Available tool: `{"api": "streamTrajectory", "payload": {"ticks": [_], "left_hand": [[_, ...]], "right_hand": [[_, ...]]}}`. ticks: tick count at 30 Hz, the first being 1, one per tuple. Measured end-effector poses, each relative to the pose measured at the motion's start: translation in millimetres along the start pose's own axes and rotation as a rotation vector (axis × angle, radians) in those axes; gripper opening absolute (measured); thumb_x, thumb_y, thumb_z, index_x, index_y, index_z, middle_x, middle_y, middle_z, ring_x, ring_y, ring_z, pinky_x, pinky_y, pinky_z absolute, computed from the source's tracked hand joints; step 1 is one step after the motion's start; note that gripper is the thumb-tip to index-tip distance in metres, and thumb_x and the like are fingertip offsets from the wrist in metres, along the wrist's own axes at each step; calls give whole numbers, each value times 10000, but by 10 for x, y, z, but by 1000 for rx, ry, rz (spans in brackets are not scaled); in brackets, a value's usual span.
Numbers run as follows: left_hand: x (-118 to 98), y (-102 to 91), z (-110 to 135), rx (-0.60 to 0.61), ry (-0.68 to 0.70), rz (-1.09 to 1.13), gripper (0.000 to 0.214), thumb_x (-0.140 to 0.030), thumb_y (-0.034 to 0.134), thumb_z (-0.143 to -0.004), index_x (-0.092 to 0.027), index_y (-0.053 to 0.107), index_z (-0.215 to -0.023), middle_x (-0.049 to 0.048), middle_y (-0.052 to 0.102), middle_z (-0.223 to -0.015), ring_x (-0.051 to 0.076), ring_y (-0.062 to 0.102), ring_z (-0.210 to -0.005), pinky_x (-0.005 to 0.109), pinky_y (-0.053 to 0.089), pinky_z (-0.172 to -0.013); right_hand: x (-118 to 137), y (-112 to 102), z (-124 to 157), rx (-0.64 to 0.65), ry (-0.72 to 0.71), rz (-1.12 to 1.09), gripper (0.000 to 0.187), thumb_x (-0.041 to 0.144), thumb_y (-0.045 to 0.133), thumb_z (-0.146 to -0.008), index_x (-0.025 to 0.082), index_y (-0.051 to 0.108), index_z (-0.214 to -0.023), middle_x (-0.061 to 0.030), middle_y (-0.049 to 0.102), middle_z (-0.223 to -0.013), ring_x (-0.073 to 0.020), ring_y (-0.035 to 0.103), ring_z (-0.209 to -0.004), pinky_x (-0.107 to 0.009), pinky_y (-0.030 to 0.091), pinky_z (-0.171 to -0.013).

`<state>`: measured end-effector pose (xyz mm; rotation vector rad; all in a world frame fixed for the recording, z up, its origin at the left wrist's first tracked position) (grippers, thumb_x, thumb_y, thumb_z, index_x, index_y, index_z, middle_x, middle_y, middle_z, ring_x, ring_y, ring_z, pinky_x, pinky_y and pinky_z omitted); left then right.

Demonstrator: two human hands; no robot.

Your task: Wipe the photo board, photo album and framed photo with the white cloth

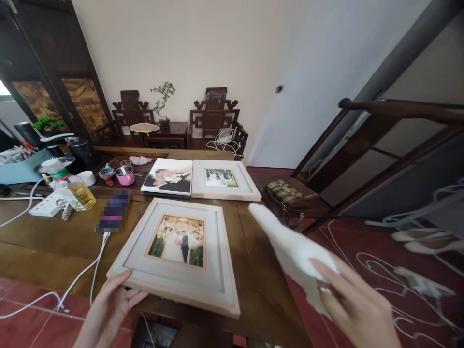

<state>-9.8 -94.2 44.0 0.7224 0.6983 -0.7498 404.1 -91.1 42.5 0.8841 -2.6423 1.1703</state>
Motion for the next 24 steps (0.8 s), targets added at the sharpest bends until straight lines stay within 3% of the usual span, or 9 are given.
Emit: {"api": "streamTrajectory", "payload": {"ticks": [2,5,7,10,13,17,18,21,24], "left_hand": [[76,52,14,20,-4,2,414,-21,549,-775,-131,538,-1173,112,710,-999,282,716,-819,461,589,-768],[195,147,44,49,-21,17,360,-17,576,-760,-133,560,-1100,103,716,-974,289,712,-841,473,580,-784],[266,195,62,56,-62,22,251,-19,627,-727,-118,596,-956,101,725,-901,291,716,-812,469,577,-792],[320,236,79,100,-91,-25,207,-55,742,-644,-110,617,-800,103,726,-829,287,713,-814,431,570,-812],[281,227,75,160,-20,-168,350,-149,818,-576,-125,661,-887,100,725,-898,263,700,-849,347,575,-764],[109,152,38,280,124,-700,283,-307,805,-591,-109,694,-762,59,678,-598,222,664,-586,249,506,-543],[51,136,24,294,171,-844,260,-329,795,-598,-122,695,-719,45,657,-557,225,652,-567,253,492,-550],[-136,156,-36,182,381,-1036,240,-357,797,-578,-169,700,-691,58,675,-655,286,659,-752,298,494,-702],[-217,344,-143,123,564,-979,407,-355,785,-598,-192,699,-961,102,681,-1005,315,612,-966,360,429,-918]], "right_hand": [[41,45,-134,-33,-103,88,594,54,486,-769,394,523,-1255,-26,493,-1369,-295,587,-1103,-390,580,-817],[205,282,-379,128,-337,37,566,1,429,-775,316,539,-1232,-61,435,-1421,-273,516,-1199,-404,540,-887],[295,450,-507,238,-400,1,560,-44,374,-756,267,573,-1177,-81,437,-1421,-251,447,-1264,-430,500,-933],[360,655,-608,325,-347,51,580,-68,371,-677,217,613,-1119,-110,440,-1416,-263,353,-1326,-494,427,-994],[370,829,-627,357,-223,141,560,-38,425,-641,189,624,-1112,-140,435,-1413,-310,365,-1313,-514,426,-977],[362,1007,-629,316,-109,210,519,-26,457,-626,155,640,-1077,-173,562,-1263,-340,463,-1216,-506,449,-929],[360,1036,-629,301,-94,211,512,-30,460,-622,157,647,-1061,-167,574,-1243,-338,468,-1206,-504,445,-933],[368,1081,-624,273,-101,186,503,-42,446,-628,177,658,-1028,-140,568,-1257,-323,451,-1219,-526,412,-972],[390,1089,-611,282,-129,164,511,-57,414,-632,162,653,-1028,-137,534,-1315,-328,392,-1276,-576,341,-1023]]}}
Point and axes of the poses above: each hand's wrist, its own z-axis away from the middle knuckle, its own y-axis out of the palm, x = y × z, the point moved 3 cm from there along -z, towards the middle knuckle
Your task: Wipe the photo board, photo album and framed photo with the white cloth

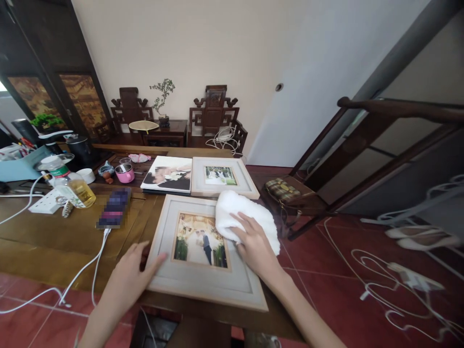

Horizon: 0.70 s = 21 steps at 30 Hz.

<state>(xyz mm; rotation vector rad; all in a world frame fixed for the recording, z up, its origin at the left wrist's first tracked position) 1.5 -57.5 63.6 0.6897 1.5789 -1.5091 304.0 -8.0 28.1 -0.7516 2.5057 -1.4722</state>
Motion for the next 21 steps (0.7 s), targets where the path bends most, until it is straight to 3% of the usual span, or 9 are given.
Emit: {"api": "streamTrajectory", "payload": {"ticks": [2,5,8,12,16,18,21], "left_hand": [[-79,115,-138,-45,111,81,475,-323,743,-662,-180,648,-1105,124,623,-1161,311,543,-1123,369,332,-1037],[-151,277,-299,-21,309,160,472,-229,650,-748,-173,586,-1213,130,470,-1369,272,375,-1319,340,219,-1118],[-139,356,-380,34,464,66,452,-140,515,-819,-181,544,-1268,111,328,-1479,253,264,-1386,374,165,-1146],[-44,431,-418,142,667,-119,539,-19,359,-822,-192,480,-1318,94,312,-1487,236,203,-1409,461,173,-1149],[37,503,-440,180,723,-288,640,38,305,-798,-217,388,-1379,93,227,-1524,241,136,-1426,513,189,-1141],[40,526,-456,184,707,-339,644,34,311,-798,-218,371,-1388,104,242,-1515,248,158,-1420,519,213,-1134],[3,536,-489,147,700,-379,613,26,337,-787,-188,407,-1357,126,305,-1469,251,222,-1394,508,239,-1131]], "right_hand": [[9,-2,8,12,-8,-1,517,-62,396,-634,145,646,-1037,-144,516,-1338,-337,359,-1303,-598,315,-1032],[-15,-7,19,11,-35,-14,522,-59,386,-632,143,637,-1044,-145,527,-1329,-329,358,-1312,-598,320,-1031],[-106,-3,15,-41,-79,-48,515,-51,391,-653,159,629,-1059,-148,551,-1301,-296,383,-1304,-558,342,-1038],[-260,38,-56,-93,-26,-71,535,-56,393,-658,150,616,-1098,-171,572,-1261,-293,359,-1317,-527,375,-1027],[-284,16,-157,-49,50,-96,633,-79,370,-597,191,615,-1114,-119,500,-1356,-280,390,-1301,-447,442,-984],[-296,-71,-188,-89,109,-137,563,-49,401,-608,207,648,-1044,-105,592,-1246,-276,532,-1176,-394,493,-904],[-378,-258,-205,-230,254,-179,232,90,505,-687,185,672,-816,-75,690,-774,-253,661,-738,-335,526,-655]]}}
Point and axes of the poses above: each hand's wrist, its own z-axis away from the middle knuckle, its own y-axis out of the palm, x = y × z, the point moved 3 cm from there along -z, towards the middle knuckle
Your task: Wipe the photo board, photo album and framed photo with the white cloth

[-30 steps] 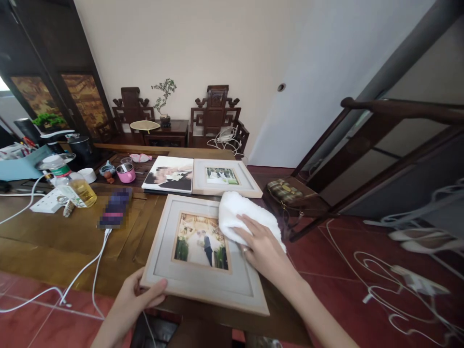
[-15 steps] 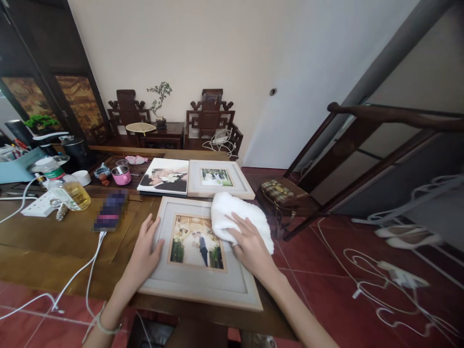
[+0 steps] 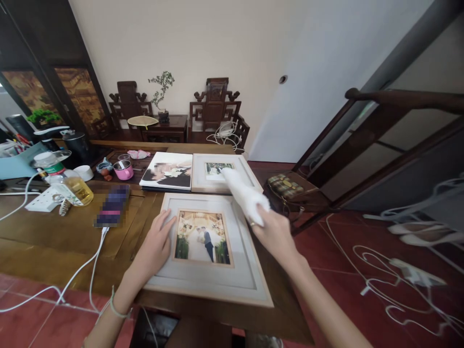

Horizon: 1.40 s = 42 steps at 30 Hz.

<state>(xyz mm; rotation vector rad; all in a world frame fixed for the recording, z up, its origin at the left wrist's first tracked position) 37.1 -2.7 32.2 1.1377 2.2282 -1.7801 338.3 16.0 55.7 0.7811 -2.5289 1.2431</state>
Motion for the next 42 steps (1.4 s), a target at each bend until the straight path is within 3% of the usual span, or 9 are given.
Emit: {"api": "streamTrajectory", "payload": {"ticks": [5,9,13,18,23,29,33,37,42], "left_hand": [[3,-19,-75,-33,6,-48,521,0,359,-810,-174,477,-1287,139,366,-1399,257,287,-1347,500,292,-1110],[10,-21,-93,1,33,-45,550,28,327,-809,-167,452,-1307,151,331,-1423,251,267,-1361,501,283,-1115],[-1,-14,-98,87,18,-51,644,87,296,-751,-183,443,-1316,140,272,-1474,265,191,-1400,545,270,-1106],[-18,-12,-99,145,-23,-57,672,95,299,-734,-206,439,-1319,122,237,-1505,284,135,-1418,594,284,-1076],[-33,-25,-109,144,-37,-49,641,82,301,-751,-202,462,-1303,117,255,-1500,272,153,-1416,578,281,-1084],[-20,-13,-110,106,-43,-24,675,83,311,-738,-214,429,-1333,108,267,-1498,258,179,-1411,557,273,-1099],[8,3,-107,81,-58,-13,645,61,315,-755,-183,418,-1342,130,289,-1484,254,211,-1403,531,272,-1111],[23,8,-100,62,-39,-3,627,42,321,-778,-203,413,-1347,121,314,-1475,249,231,-1397,526,273,-1114],[45,25,-88,39,-17,0,629,41,323,-785,-213,406,-1354,110,316,-1477,246,230,-1397,530,276,-1112]], "right_hand": [[-168,-286,-102,-297,480,-389,259,385,722,-640,171,592,-573,9,558,-537,-156,514,-491,-270,399,-453],[-238,-417,-175,-292,778,-762,302,375,808,-505,157,656,-648,-13,625,-654,-155,547,-541,-274,420,-478],[-339,-656,-226,-289,750,-720,276,357,802,-525,191,676,-707,-17,643,-709,-149,562,-569,-260,423,-473],[-553,-792,-188,31,719,-505,324,450,804,-442,195,638,-554,-12,575,-546,-156,498,-460,-263,353,-361],[-442,-959,-144,81,750,-441,317,525,751,-530,243,639,-621,-20,610,-574,-195,525,-450,-309,379,-342],[-82,-1183,-158,-172,321,72,348,468,544,-790,289,423,-517,-9,520,-525,-221,510,-471,-339,342,-376],[120,-922,-123,-203,-218,225,321,221,542,-795,256,344,-545,-76,604,-1221,-339,600,-1036,-504,509,-768],[403,-363,-27,40,-530,206,198,3,545,-678,199,540,-647,-117,419,-1428,-376,379,-1291,-618,292,-1056],[538,201,61,437,-397,238,377,-30,514,-623,144,646,-930,-196,440,-1395,-344,316,-1332,-595,292,-1049]]}}
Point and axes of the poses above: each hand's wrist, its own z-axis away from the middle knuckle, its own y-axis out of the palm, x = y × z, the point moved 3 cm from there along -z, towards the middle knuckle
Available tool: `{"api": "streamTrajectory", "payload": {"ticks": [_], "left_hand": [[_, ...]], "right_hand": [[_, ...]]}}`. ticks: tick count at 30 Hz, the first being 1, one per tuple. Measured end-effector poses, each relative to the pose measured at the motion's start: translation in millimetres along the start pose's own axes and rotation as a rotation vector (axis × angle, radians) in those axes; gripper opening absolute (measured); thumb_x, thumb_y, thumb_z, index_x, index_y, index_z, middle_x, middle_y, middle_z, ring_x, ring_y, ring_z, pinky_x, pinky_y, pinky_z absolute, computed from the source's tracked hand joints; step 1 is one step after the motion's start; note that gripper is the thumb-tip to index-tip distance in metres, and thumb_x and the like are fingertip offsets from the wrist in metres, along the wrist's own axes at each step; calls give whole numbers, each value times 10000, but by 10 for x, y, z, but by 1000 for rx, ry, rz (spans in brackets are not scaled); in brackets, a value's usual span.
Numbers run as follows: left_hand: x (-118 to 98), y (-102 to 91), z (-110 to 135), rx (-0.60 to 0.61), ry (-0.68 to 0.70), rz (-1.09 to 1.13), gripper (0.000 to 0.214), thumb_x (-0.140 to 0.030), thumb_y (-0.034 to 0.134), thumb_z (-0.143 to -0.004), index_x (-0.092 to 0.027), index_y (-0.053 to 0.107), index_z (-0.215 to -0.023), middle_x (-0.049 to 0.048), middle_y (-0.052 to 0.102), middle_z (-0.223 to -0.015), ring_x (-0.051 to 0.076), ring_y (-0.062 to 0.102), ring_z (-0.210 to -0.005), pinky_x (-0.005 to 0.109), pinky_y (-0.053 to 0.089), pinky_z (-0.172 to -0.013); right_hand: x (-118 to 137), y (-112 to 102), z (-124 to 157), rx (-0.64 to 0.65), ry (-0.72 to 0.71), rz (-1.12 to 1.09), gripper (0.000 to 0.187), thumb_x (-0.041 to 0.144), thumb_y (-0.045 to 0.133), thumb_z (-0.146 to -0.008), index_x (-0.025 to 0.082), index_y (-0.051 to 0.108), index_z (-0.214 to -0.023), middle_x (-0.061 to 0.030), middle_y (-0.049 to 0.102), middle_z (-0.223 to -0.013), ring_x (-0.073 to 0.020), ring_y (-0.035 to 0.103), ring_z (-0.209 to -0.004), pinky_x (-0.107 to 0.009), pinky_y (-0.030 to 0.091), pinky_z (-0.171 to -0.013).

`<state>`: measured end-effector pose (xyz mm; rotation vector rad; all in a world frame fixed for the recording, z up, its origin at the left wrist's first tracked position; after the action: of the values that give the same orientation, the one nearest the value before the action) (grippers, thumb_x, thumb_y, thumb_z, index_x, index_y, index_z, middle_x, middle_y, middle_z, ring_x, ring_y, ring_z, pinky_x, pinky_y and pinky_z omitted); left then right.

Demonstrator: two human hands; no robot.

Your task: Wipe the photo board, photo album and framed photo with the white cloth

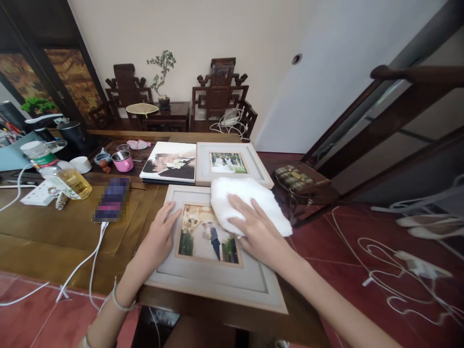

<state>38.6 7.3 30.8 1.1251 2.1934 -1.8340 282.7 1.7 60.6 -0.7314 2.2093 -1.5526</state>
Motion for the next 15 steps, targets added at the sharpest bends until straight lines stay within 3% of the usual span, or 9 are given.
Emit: {"api": "streamTrajectory", "payload": {"ticks": [4,8,11,15], "left_hand": [[-4,7,-15,-11,-4,-5,639,48,332,-773,-214,416,-1350,107,335,-1471,245,238,-1396,528,275,-1113],[-28,21,-24,45,-43,-57,677,69,315,-744,-195,400,-1361,111,324,-1482,245,209,-1408,538,273,-1107],[-38,46,-19,86,-57,-124,692,75,314,-729,-176,382,-1371,113,318,-1490,243,182,-1417,535,281,-1101],[-36,69,-37,88,-67,-201,653,56,320,-749,-123,360,-1375,152,307,-1491,249,199,-1412,517,315,-1086]], "right_hand": [[-149,77,-55,17,82,51,498,-62,486,-632,129,606,-1075,-211,430,-1399,-339,263,-1356,-606,273,-1047],[-228,108,-100,49,14,93,474,-57,487,-656,135,616,-1069,-195,464,-1377,-361,283,-1343,-630,262,-1039],[-123,102,-34,66,-31,76,430,-27,521,-667,153,635,-1041,-184,508,-1340,-363,339,-1316,-640,247,-1043],[183,-1,278,55,-75,8,455,-43,511,-615,173,663,-985,-193,555,-1283,-377,424,-1258,-645,306,-1012]]}}
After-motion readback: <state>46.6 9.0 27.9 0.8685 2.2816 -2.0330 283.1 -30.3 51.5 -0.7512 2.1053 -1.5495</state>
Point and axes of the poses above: each hand's wrist, its own z-axis away from the middle knuckle, its own y-axis out of the palm, x = y × z, the point moved 3 cm from there along -z, towards the middle knuckle
